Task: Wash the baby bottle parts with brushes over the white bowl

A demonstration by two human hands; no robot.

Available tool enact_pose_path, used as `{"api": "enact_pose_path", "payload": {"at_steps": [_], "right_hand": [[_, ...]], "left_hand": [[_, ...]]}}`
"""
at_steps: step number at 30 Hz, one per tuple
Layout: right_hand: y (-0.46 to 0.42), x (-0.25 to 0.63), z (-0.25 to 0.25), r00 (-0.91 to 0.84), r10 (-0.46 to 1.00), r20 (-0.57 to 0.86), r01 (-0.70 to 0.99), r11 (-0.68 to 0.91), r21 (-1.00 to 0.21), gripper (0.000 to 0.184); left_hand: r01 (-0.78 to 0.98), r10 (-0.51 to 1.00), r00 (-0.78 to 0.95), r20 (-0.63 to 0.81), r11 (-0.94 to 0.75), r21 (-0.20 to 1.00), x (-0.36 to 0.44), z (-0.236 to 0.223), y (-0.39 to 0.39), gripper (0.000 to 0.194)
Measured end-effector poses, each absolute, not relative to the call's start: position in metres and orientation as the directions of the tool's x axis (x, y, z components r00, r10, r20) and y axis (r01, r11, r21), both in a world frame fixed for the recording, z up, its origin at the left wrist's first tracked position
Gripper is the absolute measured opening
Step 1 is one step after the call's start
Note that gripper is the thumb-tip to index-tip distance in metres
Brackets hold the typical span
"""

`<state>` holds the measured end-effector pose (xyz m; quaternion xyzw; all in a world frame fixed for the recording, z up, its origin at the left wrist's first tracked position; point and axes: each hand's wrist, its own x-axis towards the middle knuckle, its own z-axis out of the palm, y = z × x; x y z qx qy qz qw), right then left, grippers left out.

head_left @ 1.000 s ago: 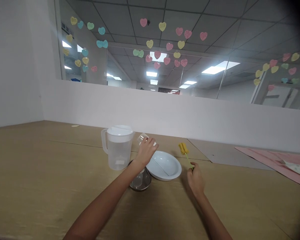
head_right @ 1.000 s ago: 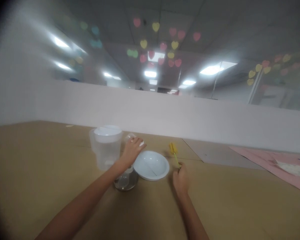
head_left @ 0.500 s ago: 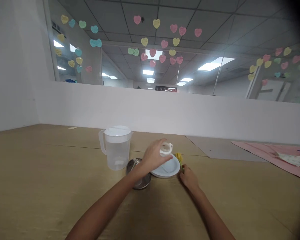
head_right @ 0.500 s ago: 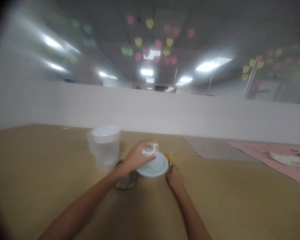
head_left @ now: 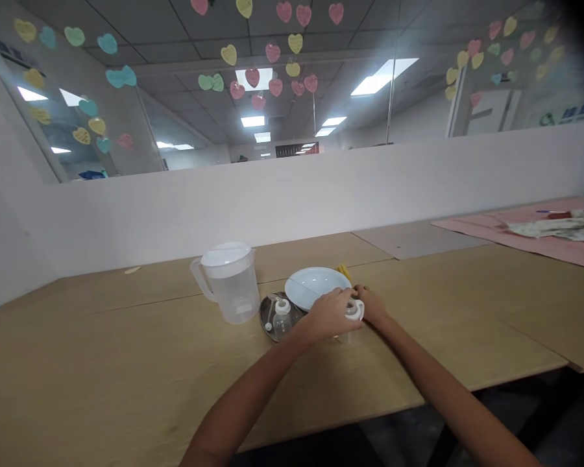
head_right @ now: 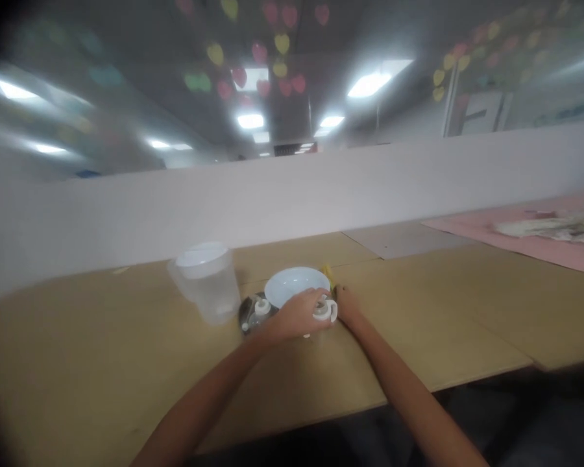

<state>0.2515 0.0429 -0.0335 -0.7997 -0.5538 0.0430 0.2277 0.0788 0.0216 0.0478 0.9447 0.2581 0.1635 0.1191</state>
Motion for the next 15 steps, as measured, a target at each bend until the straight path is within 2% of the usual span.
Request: {"api": "enact_pose_path", "payload": {"at_steps": [4,7,10,12,14,15], "right_hand": [[0.047,0.255,-0.019,0.452,0.859,0.242,0.837,-0.315,-0.447,0.030],[0.058,0.252,0.002,0.431,0.843,0.322,0.847,-0.255,-0.466,0.032],[0.074,0.238,0.020,0.292,0.901,0.322,0.869,-0.109,-0.483,0.029],[0.086,0.225,0.026,0.155,0.951,0.268,0.865,0.000,-0.501,0.022],[0.095,0.213,0.027,0.034,0.984,0.178,0.845,0.067,-0.531,0.012],[0.099,0.207,0.026,-0.005,0.990,0.138,0.833,0.080,-0.547,0.014]], "left_hand": [[0.479,0.525,0.836,0.157,-0.839,0.259,0.073,0.050,0.026,0.046],[0.486,0.519,0.847,0.112,-0.843,0.231,0.071,0.050,0.030,0.045],[0.499,0.520,0.853,0.048,-0.839,0.216,0.071,0.053,0.029,0.050],[0.512,0.525,0.850,0.025,-0.837,0.193,0.069,0.059,0.027,0.056],[0.520,0.538,0.840,0.069,-0.835,0.178,0.064,0.070,0.026,0.061],[0.525,0.547,0.830,0.110,-0.832,0.181,0.059,0.077,0.028,0.061]]}}
